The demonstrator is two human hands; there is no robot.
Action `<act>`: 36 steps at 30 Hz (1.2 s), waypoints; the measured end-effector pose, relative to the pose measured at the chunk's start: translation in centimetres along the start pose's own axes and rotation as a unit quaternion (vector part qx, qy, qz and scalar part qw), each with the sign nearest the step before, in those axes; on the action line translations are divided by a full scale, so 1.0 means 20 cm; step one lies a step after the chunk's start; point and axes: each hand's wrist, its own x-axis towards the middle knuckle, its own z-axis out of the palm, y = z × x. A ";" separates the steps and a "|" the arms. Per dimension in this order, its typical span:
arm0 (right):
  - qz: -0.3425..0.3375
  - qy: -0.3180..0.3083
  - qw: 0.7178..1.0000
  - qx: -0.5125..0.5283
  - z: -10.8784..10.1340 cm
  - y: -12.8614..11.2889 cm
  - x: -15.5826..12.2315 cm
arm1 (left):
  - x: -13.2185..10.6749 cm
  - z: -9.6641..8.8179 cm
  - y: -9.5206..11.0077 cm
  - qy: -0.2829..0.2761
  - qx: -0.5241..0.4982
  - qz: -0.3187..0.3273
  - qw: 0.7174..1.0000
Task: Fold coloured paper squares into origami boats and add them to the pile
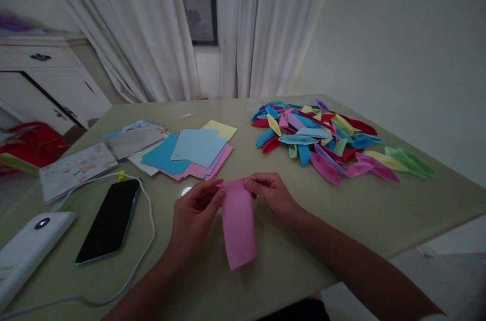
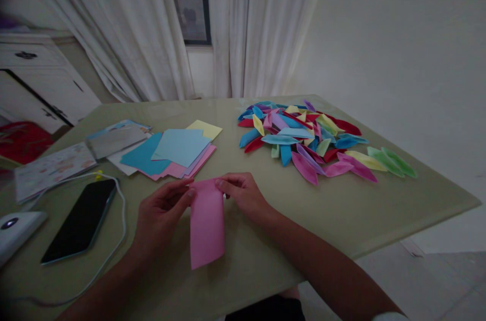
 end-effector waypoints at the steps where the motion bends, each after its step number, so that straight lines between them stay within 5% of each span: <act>1: -0.001 -0.001 1.000 -0.003 0.00 0.00 0.00 | 0.00 0.00 0.00 0.001 -0.004 -0.005 1.000; 7: -0.010 -0.016 0.999 -0.034 0.01 0.01 0.00 | 0.03 -0.02 0.01 0.025 -0.012 -0.026 0.999; 18: -0.085 -0.130 0.954 -0.255 0.05 -0.03 -0.10 | 0.01 -0.02 -0.01 -0.136 0.110 0.032 0.984; 22: -0.067 -0.131 0.961 -0.236 0.03 -0.04 -0.08 | 0.02 -0.03 0.00 -0.073 0.077 0.022 0.994; 25: -0.059 -0.130 0.961 -0.237 -0.02 -0.05 -0.05 | 0.07 -0.10 0.02 0.073 0.026 -0.001 0.997; 27: -0.068 -0.123 0.959 -0.248 -0.05 -0.06 -0.02 | 0.10 -0.14 0.02 0.115 0.010 -0.021 0.993; 36: -0.062 -0.091 0.966 -0.234 -0.12 -0.04 0.03 | 0.14 -0.17 0.02 0.131 0.002 -0.055 0.990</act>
